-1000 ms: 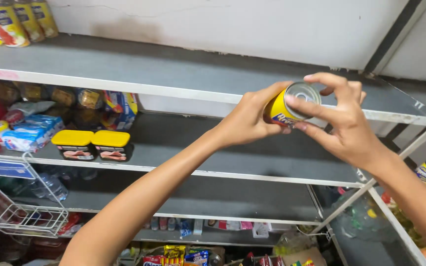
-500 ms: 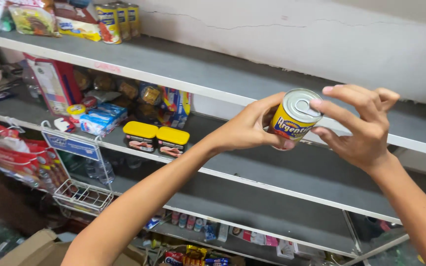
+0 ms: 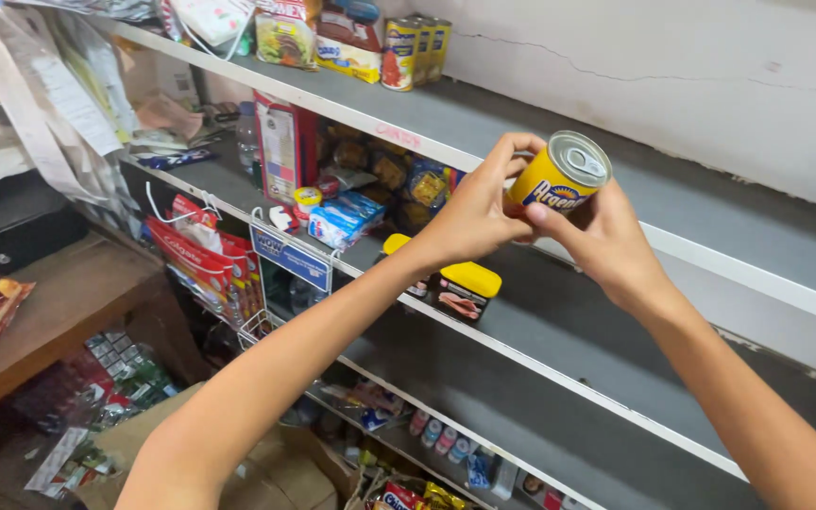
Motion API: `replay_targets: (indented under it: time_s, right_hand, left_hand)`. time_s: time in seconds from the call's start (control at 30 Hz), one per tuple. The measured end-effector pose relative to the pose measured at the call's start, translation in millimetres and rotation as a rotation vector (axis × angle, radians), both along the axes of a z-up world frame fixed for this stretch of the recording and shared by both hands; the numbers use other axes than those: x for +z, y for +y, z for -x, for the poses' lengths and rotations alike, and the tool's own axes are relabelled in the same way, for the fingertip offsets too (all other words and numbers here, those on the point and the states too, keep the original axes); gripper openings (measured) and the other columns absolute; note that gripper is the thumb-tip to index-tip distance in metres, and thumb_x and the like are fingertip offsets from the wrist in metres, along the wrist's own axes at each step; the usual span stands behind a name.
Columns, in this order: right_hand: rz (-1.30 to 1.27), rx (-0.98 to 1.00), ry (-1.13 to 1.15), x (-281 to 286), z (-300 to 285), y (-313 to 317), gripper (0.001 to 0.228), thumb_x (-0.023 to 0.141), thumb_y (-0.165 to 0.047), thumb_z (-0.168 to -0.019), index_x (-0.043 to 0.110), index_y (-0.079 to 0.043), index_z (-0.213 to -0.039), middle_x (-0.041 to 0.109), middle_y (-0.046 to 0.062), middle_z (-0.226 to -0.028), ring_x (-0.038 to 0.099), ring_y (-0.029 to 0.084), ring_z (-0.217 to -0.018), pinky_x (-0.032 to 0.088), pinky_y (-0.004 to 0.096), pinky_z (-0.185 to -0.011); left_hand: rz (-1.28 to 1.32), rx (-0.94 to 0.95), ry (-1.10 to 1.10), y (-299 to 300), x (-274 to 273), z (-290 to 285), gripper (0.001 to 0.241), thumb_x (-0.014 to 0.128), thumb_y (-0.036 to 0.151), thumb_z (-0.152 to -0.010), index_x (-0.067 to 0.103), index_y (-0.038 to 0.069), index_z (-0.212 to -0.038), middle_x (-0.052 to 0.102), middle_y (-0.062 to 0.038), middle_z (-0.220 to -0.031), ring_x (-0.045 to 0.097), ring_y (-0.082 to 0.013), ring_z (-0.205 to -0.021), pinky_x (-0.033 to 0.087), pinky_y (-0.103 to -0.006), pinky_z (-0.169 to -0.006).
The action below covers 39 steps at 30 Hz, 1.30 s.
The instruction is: Organizing and stocking various grocery items like snacks and canned goods onto store shelves.
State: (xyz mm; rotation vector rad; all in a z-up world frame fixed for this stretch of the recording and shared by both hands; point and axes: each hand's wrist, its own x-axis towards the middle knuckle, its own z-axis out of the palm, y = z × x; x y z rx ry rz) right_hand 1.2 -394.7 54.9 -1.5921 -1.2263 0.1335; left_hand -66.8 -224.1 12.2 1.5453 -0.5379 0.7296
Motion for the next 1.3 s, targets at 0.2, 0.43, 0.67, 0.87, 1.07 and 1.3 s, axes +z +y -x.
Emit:
replay_targets:
  time_s: [0.2,0.43,0.67,0.87,1.07,1.3]
  right_hand:
    - [-0.31,0.127,-0.218,5.6,-43.2,148.1,0.058,0.081,-0.003,-0.091,0.048,-0.003,-0.138,0.065,0.01,-0.128,0.067,0.016,-0.12,0.059,0.032,-0.1]
    - [-0.294,-0.167,-0.411,7.1,-72.2,279.1,0.059,0.089,-0.012,-0.083,0.053,0.001,-0.128,0.072,0.017,-0.117,0.071,0.02,-0.107,0.057,0.035,-0.088]
    - [-0.135,-0.186,-0.268,-4.6,-101.9,344.1,0.059,0.087,-0.02,-0.083,0.053,0.002,-0.126,0.075,0.014,-0.107,0.075,0.019,-0.092,0.061,0.035,-0.076]
    - [0.085,-0.047,-0.362,-11.1,-133.7,345.1,0.048,0.08,-0.025,-0.091,0.061,0.003,-0.124,0.076,0.014,-0.109,0.073,0.019,-0.097,0.057,0.037,-0.085]
    - [0.293,-0.261,-0.452,-2.9,-117.7,347.7,0.038,0.08,-0.024,-0.087,0.068,0.001,-0.112,0.076,0.018,-0.101,0.075,0.027,-0.089,0.056,0.041,-0.081]
    - [0.304,-0.326,-0.588,-12.3,-169.3,393.8,0.035,0.083,-0.023,-0.082,0.074,0.001,-0.105,0.075,0.022,-0.1,0.074,0.036,-0.095,0.056,0.045,-0.083]
  left_hand:
    - [-0.244,0.513,-0.323,124.9,14.4,-27.5,0.082,0.084,-0.01,-0.074,0.043,0.008,-0.142,0.063,-0.015,-0.128,0.063,-0.0252,-0.125,0.053,-0.038,-0.105]
    - [-0.177,0.746,-0.168,234.4,14.7,-54.3,0.077,0.076,-0.007,-0.07,0.051,0.008,-0.142,0.072,-0.018,-0.12,0.074,-0.0293,-0.11,0.061,-0.0392,-0.088]
    - [-0.231,0.803,-0.04,308.0,-0.4,-78.0,0.077,0.081,0.004,-0.073,0.048,0.001,-0.142,0.071,-0.024,-0.116,0.073,-0.0361,-0.107,0.058,-0.0403,-0.088]
    - [-0.426,0.752,0.138,340.9,9.0,-77.7,0.076,0.091,0.016,-0.066,0.054,-0.002,-0.13,0.073,-0.025,-0.111,0.072,-0.0365,-0.104,0.057,-0.0422,-0.087]
    - [-0.537,0.782,0.339,348.4,13.0,-79.6,0.054,0.092,0.023,-0.067,0.068,-0.005,-0.107,0.074,-0.025,-0.104,0.072,-0.037,-0.103,0.056,-0.0425,-0.088]
    - [-0.565,0.773,0.216,394.9,-0.2,-130.6,0.051,0.09,0.016,-0.068,0.066,-0.005,-0.107,0.072,-0.026,-0.106,0.069,-0.0403,-0.106,0.053,-0.0434,-0.088]
